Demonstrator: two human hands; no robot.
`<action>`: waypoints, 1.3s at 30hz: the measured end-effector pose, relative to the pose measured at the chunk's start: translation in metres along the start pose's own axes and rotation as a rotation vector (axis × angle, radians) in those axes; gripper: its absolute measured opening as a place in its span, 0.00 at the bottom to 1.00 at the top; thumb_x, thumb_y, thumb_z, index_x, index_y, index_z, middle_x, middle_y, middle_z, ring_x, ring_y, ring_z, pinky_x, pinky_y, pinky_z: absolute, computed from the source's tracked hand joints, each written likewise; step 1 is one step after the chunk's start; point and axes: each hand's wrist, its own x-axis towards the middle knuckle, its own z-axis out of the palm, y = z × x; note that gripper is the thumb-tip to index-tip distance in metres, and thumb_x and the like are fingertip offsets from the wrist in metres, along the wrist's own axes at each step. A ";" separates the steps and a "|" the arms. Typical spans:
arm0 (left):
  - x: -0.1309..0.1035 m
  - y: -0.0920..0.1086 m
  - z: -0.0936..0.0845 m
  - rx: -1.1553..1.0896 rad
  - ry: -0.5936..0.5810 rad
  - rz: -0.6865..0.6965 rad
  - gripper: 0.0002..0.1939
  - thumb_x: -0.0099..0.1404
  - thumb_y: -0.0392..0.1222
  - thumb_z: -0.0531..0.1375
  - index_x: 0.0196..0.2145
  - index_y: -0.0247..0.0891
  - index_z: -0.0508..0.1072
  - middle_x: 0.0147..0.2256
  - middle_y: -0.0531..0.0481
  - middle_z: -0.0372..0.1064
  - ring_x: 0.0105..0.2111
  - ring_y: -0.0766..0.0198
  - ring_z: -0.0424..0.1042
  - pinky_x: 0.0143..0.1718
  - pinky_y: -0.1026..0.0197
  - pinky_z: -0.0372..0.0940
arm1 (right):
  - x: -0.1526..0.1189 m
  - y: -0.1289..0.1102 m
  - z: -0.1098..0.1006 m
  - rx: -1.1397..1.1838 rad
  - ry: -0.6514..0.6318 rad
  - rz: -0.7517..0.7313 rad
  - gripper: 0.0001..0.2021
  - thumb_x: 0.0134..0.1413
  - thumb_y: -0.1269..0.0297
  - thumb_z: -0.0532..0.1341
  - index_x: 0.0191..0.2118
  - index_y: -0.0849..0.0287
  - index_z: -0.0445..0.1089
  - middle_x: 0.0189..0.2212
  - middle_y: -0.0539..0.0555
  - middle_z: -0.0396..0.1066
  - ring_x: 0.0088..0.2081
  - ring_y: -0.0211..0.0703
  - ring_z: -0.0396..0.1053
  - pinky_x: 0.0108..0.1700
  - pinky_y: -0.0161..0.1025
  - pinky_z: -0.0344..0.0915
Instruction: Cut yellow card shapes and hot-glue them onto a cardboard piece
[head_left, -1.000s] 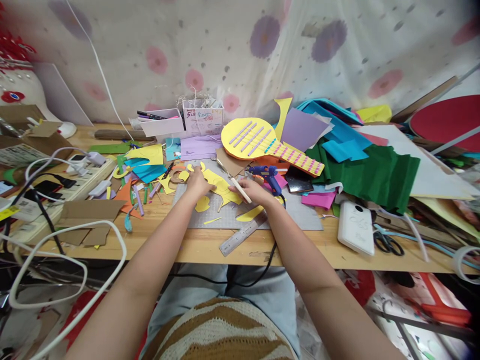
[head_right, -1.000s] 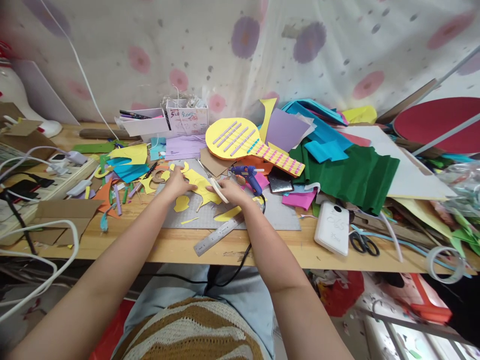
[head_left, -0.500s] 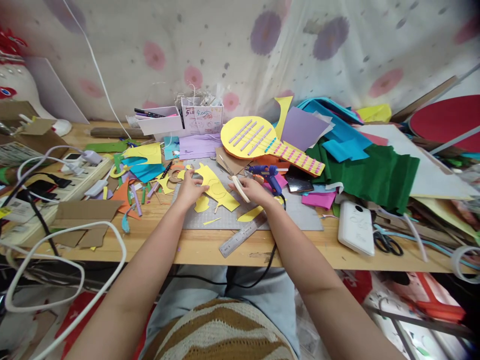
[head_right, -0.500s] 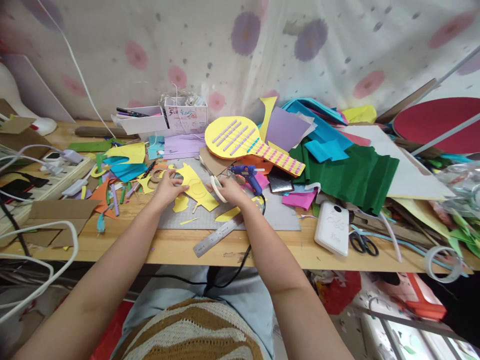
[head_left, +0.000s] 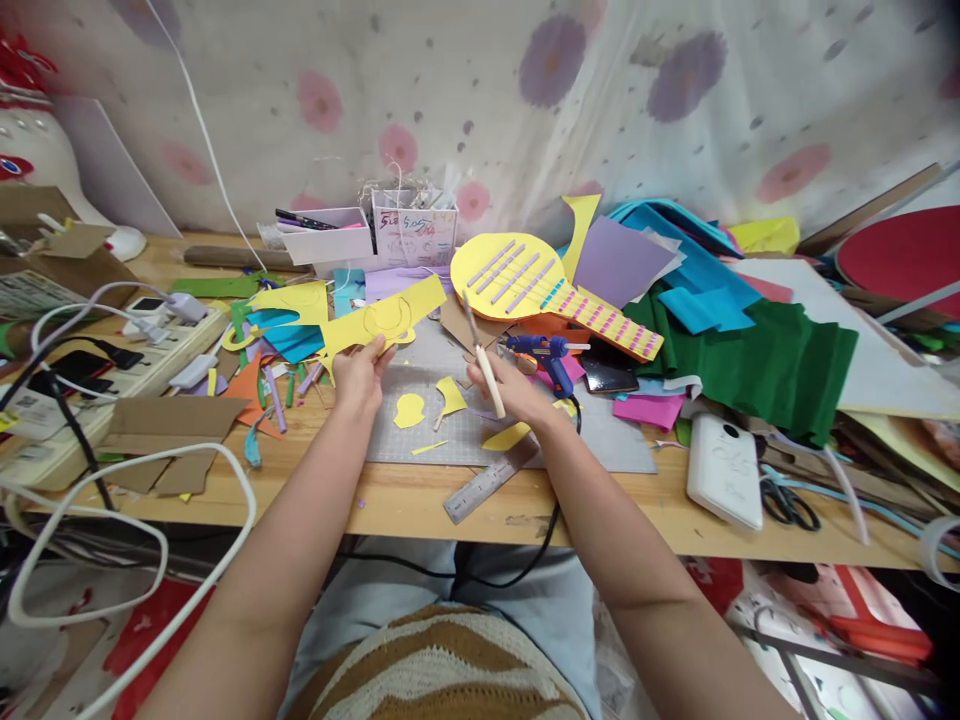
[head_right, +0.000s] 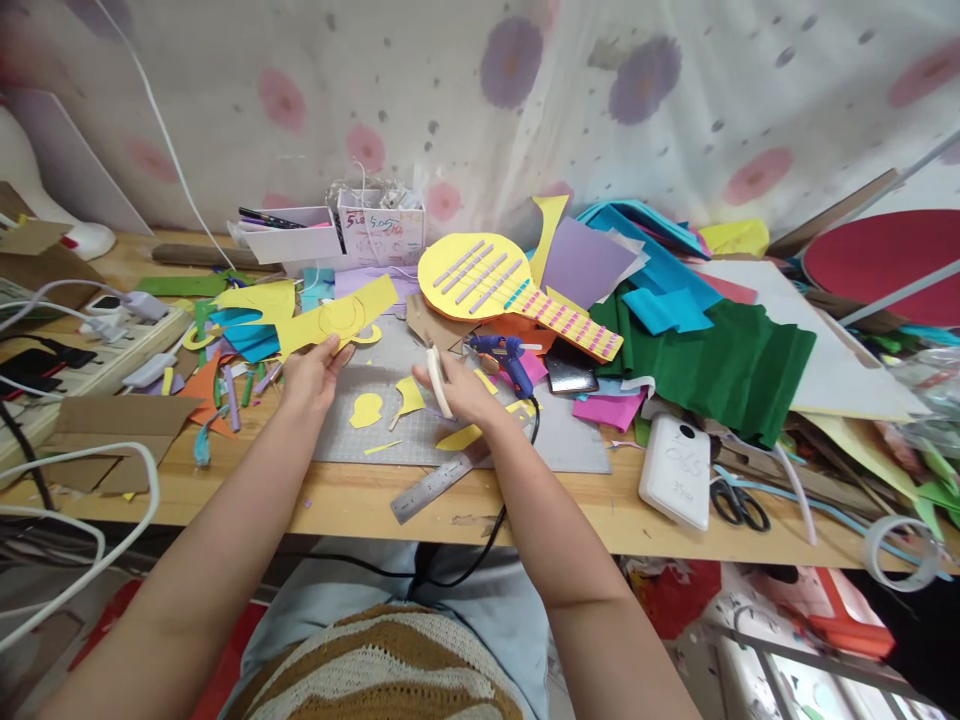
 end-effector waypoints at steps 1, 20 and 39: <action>-0.002 0.000 0.002 -0.033 -0.015 -0.034 0.12 0.55 0.28 0.58 0.38 0.37 0.70 0.37 0.49 0.72 0.40 0.67 0.72 0.38 0.67 0.70 | 0.000 -0.002 0.004 -0.032 -0.005 -0.003 0.19 0.51 0.46 0.52 0.36 0.58 0.60 0.31 0.52 0.65 0.33 0.41 0.62 0.35 0.37 0.57; -0.033 -0.018 0.028 -0.549 -0.121 -0.418 0.12 0.57 0.23 0.56 0.37 0.34 0.72 0.31 0.50 0.75 0.30 0.69 0.75 0.33 0.70 0.71 | 0.004 -0.005 0.026 0.273 -0.062 0.082 0.23 0.51 0.40 0.49 0.29 0.59 0.58 0.20 0.48 0.64 0.21 0.37 0.65 0.23 0.34 0.60; -0.029 0.025 -0.001 0.197 -0.896 -0.788 0.10 0.58 0.43 0.59 0.31 0.32 0.73 0.27 0.41 0.73 0.20 0.63 0.72 0.10 0.70 0.56 | 0.005 0.003 0.018 0.686 -0.091 0.038 0.30 0.39 0.33 0.55 0.31 0.60 0.59 0.20 0.49 0.62 0.19 0.35 0.63 0.21 0.34 0.59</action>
